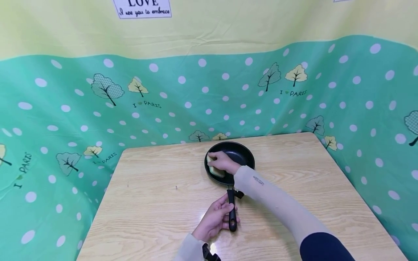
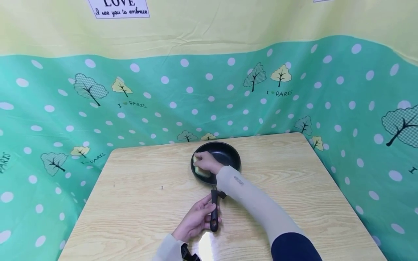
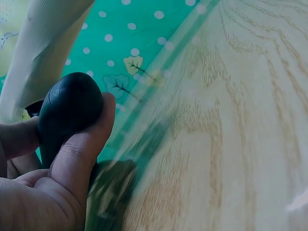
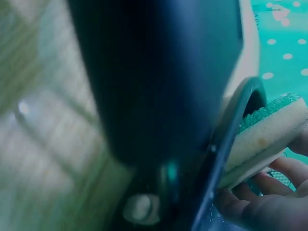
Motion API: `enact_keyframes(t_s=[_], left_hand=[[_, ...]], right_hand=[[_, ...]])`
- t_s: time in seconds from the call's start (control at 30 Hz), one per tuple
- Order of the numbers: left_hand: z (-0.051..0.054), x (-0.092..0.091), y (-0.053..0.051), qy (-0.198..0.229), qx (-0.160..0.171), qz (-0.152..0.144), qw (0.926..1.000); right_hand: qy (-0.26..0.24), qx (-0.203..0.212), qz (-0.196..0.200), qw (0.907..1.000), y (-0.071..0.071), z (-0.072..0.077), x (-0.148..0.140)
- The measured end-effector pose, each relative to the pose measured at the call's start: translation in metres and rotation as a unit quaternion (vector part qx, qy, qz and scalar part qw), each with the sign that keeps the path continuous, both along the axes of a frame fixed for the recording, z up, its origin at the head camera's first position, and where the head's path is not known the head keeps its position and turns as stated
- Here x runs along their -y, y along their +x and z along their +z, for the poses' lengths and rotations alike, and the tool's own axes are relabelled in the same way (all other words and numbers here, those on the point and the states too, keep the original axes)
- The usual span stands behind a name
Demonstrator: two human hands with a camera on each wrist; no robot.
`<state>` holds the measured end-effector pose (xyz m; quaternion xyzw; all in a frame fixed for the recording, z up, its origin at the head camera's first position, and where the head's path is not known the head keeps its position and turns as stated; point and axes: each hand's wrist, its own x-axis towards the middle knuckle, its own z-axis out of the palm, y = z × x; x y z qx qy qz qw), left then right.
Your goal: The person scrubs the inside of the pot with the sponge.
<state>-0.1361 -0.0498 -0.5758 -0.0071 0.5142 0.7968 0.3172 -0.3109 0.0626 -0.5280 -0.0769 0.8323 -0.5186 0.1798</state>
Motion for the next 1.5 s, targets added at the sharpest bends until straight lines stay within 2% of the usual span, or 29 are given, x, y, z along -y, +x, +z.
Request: enact_keyframes(t_s=[0.13,0.23,0.33,0.4,0.43,0.5,0.63,0.67,0.77,0.87,0.9,1.03,1.1,1.37,1.43,1.5], left_hand=[[0.000,-0.001,0.000,0.002,0.000,-0.002,1.0000],[0.000,-0.001,0.001,0.002,0.000,0.000,1.0000],[0.000,-0.002,0.002,0.001,0.001,0.003,1.0000],[0.000,-0.002,0.002,-0.001,0.000,0.004,1.0000],[0.000,-0.002,0.002,-0.003,0.000,0.005,1.0000],[-0.001,-0.002,0.003,-0.005,0.000,0.009,1.0000],[-0.002,-0.001,0.005,-0.004,0.002,0.015,0.9999],[-0.002,-0.001,0.005,-0.003,0.001,0.016,0.9999],[-0.003,-0.002,0.005,0.000,-0.001,0.018,0.9998],[-0.003,-0.002,0.005,0.001,0.001,0.020,0.9998],[-0.002,-0.003,0.005,0.000,0.001,0.021,0.9998],[-0.002,-0.003,0.005,0.001,0.001,0.026,0.9997],[-0.001,-0.004,0.006,0.001,0.000,0.028,0.9996],[-0.001,-0.006,0.005,0.007,0.004,0.035,0.9994],[-0.001,-0.006,0.005,0.007,0.005,0.037,0.9993],[0.000,-0.006,0.005,0.007,0.006,0.040,0.9992]], right_hand=[[0.033,-0.012,0.013,0.9993,-0.003,0.000,-0.002],[0.081,-0.046,0.031,0.9952,-0.006,-0.001,-0.003],[0.134,-0.087,0.052,0.9858,-0.009,-0.001,-0.006],[0.175,-0.119,0.069,0.9751,-0.011,-0.002,-0.007],[0.200,-0.134,0.079,0.9675,-0.012,-0.002,-0.008],[0.259,-0.169,0.102,0.9454,-0.014,-0.004,-0.008],[0.369,-0.220,0.131,0.8936,-0.016,-0.008,-0.010],[0.386,-0.227,0.133,0.8841,-0.016,-0.008,-0.010],[0.432,-0.241,0.140,0.8578,-0.015,-0.010,-0.014],[0.480,-0.255,0.150,0.8260,-0.015,-0.013,-0.018],[0.498,-0.260,0.155,0.8126,-0.016,-0.014,-0.020],[0.553,-0.266,0.165,0.7721,-0.016,-0.014,-0.025],[0.574,-0.264,0.169,0.7564,-0.016,-0.013,-0.028],[0.632,-0.269,0.173,0.7054,-0.008,-0.003,-0.039],[0.641,-0.265,0.173,0.6993,-0.007,-0.003,-0.041],[0.641,-0.258,0.171,0.7027,-0.006,-0.004,-0.043]])
